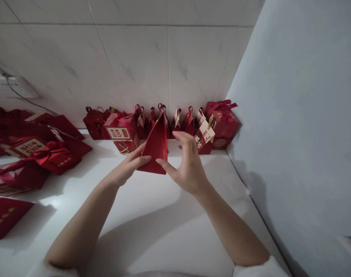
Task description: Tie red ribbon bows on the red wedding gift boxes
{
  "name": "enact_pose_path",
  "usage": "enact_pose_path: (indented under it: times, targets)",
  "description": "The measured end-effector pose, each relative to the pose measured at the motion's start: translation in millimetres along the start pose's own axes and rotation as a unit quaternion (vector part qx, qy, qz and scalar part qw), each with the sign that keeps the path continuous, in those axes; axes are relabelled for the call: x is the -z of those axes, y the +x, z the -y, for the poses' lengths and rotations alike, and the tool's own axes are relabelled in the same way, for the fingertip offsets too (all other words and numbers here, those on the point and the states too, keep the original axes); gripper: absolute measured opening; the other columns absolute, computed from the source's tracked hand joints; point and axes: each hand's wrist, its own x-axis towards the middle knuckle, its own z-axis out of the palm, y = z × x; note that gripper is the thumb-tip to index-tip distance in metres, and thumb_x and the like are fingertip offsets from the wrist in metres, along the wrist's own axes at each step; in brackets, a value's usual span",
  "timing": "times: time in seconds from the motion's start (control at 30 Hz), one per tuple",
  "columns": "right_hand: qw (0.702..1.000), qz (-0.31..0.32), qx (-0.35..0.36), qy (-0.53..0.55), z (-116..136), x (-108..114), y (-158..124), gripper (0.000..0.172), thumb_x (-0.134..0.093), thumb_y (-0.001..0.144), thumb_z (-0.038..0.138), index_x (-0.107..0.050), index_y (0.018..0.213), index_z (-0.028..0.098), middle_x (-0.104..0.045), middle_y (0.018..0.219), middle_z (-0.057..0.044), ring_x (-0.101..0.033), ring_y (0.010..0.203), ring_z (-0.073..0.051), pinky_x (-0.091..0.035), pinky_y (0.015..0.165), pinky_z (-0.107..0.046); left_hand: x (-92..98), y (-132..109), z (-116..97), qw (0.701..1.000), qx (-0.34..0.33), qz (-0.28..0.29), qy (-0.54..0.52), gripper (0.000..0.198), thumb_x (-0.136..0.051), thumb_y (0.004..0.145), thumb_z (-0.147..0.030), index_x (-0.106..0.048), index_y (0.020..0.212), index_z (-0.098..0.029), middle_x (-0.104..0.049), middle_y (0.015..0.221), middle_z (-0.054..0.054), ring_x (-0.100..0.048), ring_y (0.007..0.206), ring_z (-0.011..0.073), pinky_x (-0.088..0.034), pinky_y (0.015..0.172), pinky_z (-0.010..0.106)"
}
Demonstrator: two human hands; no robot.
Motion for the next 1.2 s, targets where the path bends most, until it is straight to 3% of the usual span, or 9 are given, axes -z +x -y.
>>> enact_pose_path:
  times: [0.07, 0.13, 0.23, 0.37, 0.5, 0.77, 1.0, 1.1, 1.2]
  targets:
    - [0.992, -0.023, 0.056, -0.111, 1, 0, 2, 0.070, -0.075, 0.080, 0.042, -0.041, 0.140, 0.027, -0.038, 0.146, -0.016, -0.038, 0.138, -0.036, -0.040, 0.109, -0.058, 0.7, -2, -3, 0.997, 0.013, 0.044, 0.058, 0.079, -0.067, 0.082, -0.041, -0.034, 0.151, -0.021, -0.058, 0.137, 0.011, -0.056, 0.119, 0.0321, -0.048, 0.093, 0.039]
    - [0.978, 0.002, 0.105, -0.180, 2, 2, 3, 0.054, -0.074, 0.081, 0.041, -0.054, 0.129, 0.030, -0.037, 0.150, -0.014, -0.032, 0.141, -0.038, -0.021, 0.116, -0.065, 1.6, -3, -5, 0.990, 0.022, 0.092, 0.106, 0.073, -0.067, 0.081, -0.040, -0.042, 0.146, -0.018, -0.062, 0.129, 0.013, -0.059, 0.113, 0.0318, -0.049, 0.090, 0.039]
    - [0.974, 0.061, 0.136, -0.172, 5, 4, 4, 0.020, -0.070, 0.086, 0.037, -0.067, 0.104, 0.030, -0.050, 0.142, -0.008, -0.042, 0.136, -0.035, -0.008, 0.118, -0.066, 2.7, -4, -5, 0.982, 0.025, 0.127, 0.141, 0.066, -0.066, 0.081, -0.038, -0.050, 0.140, -0.016, -0.064, 0.124, 0.013, -0.060, 0.110, 0.0313, -0.049, 0.088, 0.039]
    - [0.982, 0.102, 0.119, -0.106, 5, 5, 4, 0.005, -0.065, 0.090, 0.030, -0.068, 0.094, 0.027, -0.067, 0.116, -0.004, -0.058, 0.121, -0.025, -0.004, 0.120, -0.061, 4.1, -4, -4, 0.977, 0.031, 0.127, 0.171, 0.070, -0.068, 0.078, -0.038, -0.048, 0.142, -0.015, -0.063, 0.125, 0.014, -0.059, 0.109, 0.0311, -0.049, 0.088, 0.038]
    - [0.984, 0.133, 0.105, -0.061, 2, 9, 5, 0.006, -0.063, 0.092, 0.027, -0.068, 0.095, 0.027, -0.071, 0.096, 0.001, -0.065, 0.103, -0.018, -0.007, 0.122, -0.056, 5.2, -4, -6, 0.969, 0.028, 0.150, 0.192, 0.066, -0.065, 0.079, -0.040, -0.051, 0.139, -0.016, -0.066, 0.118, 0.012, -0.059, 0.104, 0.0286, -0.049, 0.087, 0.037]
    - [0.963, 0.178, 0.173, -0.108, 0, 14, 8, 0.013, -0.054, 0.095, 0.018, -0.067, 0.096, 0.020, -0.073, 0.091, -0.001, -0.067, 0.083, -0.015, -0.022, 0.118, -0.055, -0.3, -4, -11, 0.958, 0.037, 0.175, 0.225, 0.045, -0.056, 0.087, -0.039, -0.059, 0.128, -0.019, -0.066, 0.116, 0.006, -0.058, 0.103, 0.0244, -0.045, 0.087, 0.033]
    - [0.959, 0.222, 0.168, -0.054, -5, 16, 8, 0.009, -0.061, 0.093, 0.023, -0.065, 0.086, 0.019, -0.070, 0.081, 0.002, -0.065, 0.077, -0.013, -0.032, 0.116, -0.050, 0.3, -3, -8, 0.942, 0.011, 0.180, 0.282, 0.051, -0.061, 0.083, -0.042, -0.059, 0.128, -0.017, -0.065, 0.115, 0.009, -0.059, 0.100, 0.0257, -0.046, 0.086, 0.034]
    - [0.962, 0.210, 0.169, -0.036, -7, 20, 10, 0.010, -0.057, 0.094, 0.019, -0.066, 0.093, 0.021, -0.072, 0.087, 0.000, -0.068, 0.085, -0.015, -0.030, 0.118, -0.052, 0.8, -4, -9, 0.953, 0.012, 0.189, 0.237, 0.055, -0.060, 0.084, -0.039, -0.055, 0.135, -0.019, -0.062, 0.126, 0.009, -0.055, 0.111, 0.0271, -0.044, 0.094, 0.037]
    - [0.980, 0.103, 0.161, -0.051, -5, 30, 12, 0.026, -0.057, 0.093, 0.015, -0.064, 0.115, 0.025, -0.069, 0.118, -0.006, -0.063, 0.115, -0.022, -0.026, 0.120, -0.056, 2.0, -6, -6, 0.976, 0.038, 0.172, 0.128, 0.054, -0.058, 0.084, -0.034, -0.053, 0.136, -0.023, -0.062, 0.129, 0.006, -0.055, 0.113, 0.0260, -0.045, 0.094, 0.035]
